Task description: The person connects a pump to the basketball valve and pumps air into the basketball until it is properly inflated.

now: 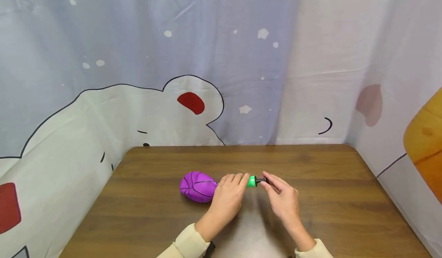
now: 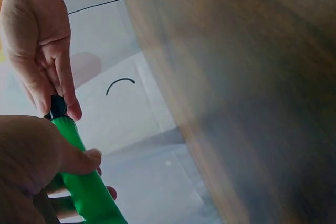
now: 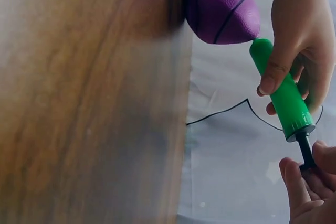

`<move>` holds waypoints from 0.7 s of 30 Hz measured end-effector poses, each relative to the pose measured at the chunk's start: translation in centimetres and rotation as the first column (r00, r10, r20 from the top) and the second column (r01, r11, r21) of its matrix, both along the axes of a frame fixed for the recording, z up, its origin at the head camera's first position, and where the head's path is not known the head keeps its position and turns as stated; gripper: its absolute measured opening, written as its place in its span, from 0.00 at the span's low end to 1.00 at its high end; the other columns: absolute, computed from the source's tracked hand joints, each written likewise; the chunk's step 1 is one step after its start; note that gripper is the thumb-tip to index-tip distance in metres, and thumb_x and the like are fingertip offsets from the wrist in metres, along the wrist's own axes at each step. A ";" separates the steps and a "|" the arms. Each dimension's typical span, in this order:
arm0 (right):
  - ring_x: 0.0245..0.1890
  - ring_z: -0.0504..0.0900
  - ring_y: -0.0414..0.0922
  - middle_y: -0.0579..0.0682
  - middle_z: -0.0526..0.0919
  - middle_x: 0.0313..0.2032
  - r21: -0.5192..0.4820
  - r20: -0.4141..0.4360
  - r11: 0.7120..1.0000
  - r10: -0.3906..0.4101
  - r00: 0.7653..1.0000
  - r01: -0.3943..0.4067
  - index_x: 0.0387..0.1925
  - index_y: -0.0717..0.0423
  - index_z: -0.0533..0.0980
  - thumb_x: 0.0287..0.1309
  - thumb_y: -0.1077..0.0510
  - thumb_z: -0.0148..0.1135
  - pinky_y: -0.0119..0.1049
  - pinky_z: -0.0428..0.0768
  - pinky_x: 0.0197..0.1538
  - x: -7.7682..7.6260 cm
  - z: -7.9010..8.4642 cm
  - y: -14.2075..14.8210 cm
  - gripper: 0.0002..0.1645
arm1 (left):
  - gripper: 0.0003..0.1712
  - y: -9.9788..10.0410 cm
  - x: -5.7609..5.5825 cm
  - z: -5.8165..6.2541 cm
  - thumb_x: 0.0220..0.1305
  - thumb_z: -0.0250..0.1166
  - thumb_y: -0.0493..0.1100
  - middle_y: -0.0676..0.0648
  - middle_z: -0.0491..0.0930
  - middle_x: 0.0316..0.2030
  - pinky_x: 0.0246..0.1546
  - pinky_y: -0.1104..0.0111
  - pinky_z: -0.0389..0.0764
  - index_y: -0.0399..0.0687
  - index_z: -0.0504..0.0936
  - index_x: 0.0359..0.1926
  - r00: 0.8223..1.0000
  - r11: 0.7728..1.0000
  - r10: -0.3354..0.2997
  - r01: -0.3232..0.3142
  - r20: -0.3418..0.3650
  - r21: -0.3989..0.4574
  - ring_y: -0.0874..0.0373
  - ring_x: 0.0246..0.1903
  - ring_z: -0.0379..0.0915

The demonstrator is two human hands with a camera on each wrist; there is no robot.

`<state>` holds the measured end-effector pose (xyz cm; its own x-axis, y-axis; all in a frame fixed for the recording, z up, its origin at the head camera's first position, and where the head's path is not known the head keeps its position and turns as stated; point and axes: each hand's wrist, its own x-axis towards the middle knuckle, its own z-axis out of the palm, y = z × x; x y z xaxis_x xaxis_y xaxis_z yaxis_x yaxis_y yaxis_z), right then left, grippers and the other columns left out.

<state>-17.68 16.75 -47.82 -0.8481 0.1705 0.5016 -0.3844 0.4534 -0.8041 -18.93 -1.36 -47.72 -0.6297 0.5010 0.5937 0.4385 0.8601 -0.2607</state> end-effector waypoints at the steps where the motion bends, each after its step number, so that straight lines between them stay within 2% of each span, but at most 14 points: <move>1: 0.42 0.79 0.16 0.57 0.88 0.46 0.013 0.003 1.000 -0.018 1.000 0.018 0.50 0.60 0.85 0.56 0.67 0.72 0.14 0.78 0.42 0.0 0.1 0.2 0.18 | 0.29 0.0 -0.1 0.0 0.51 0.75 0.42 0.54 0.83 0.43 0.52 0.62 0.82 0.51 0.77 0.56 1.000 1.000 0.000 0.000 -0.007 0.001 0.57 0.43 0.80; 5: 0.41 0.76 0.12 0.54 0.88 0.46 0.054 0.068 0.992 -0.122 0.990 0.118 0.52 0.56 0.85 0.59 0.62 0.71 0.11 0.75 0.42 -0.1 0.7 1.5 0.18 | 0.27 0.0 -0.5 -0.1 0.51 0.74 0.41 0.54 0.82 0.41 0.51 0.62 0.83 0.51 0.77 0.54 1.000 1.000 0.005 -0.005 -0.030 0.005 0.57 0.41 0.80; 8: 0.39 0.73 0.10 0.50 0.88 0.46 0.081 0.142 0.976 -0.214 0.967 0.204 0.54 0.51 0.85 0.63 0.55 0.70 0.09 0.72 0.41 0.0 1.2 2.9 0.18 | 0.27 0.0 -0.7 -0.2 0.51 0.74 0.41 0.54 0.82 0.41 0.51 0.62 0.83 0.51 0.77 0.53 0.999 1.000 0.015 -0.015 -0.037 0.004 0.57 0.41 0.80; 11: 0.39 0.73 0.10 0.48 0.88 0.47 0.062 0.192 0.965 -0.263 0.946 0.255 0.55 0.48 0.84 0.64 0.51 0.68 0.10 0.71 0.41 0.2 1.7 3.9 0.19 | 0.25 0.2 -0.8 -0.2 0.52 0.73 0.41 0.54 0.82 0.41 0.52 0.61 0.83 0.50 0.77 0.52 0.999 0.999 0.039 -0.039 -0.028 0.001 0.57 0.42 0.81; 16: 0.39 0.73 0.10 0.47 0.87 0.48 0.007 0.212 0.949 -0.310 0.927 0.316 0.55 0.48 0.84 0.65 0.50 0.67 0.09 0.71 0.42 0.2 1.8 4.3 0.19 | 0.19 0.9 -1.0 0.0 0.57 0.69 0.40 0.54 0.81 0.40 0.56 0.59 0.81 0.50 0.76 0.49 0.995 0.994 0.103 -0.103 0.005 -0.022 0.55 0.42 0.80; 21: 0.38 0.73 0.09 0.50 0.87 0.48 -0.023 0.192 0.928 -0.360 0.913 0.371 0.54 0.49 0.85 0.65 0.51 0.68 0.08 0.71 0.40 0.1 1.2 3.5 0.18 | 0.19 1.6 -1.1 0.1 0.59 0.68 0.43 0.53 0.82 0.41 0.56 0.56 0.81 0.51 0.77 0.52 0.988 0.989 0.146 -0.144 0.046 -0.044 0.54 0.42 0.80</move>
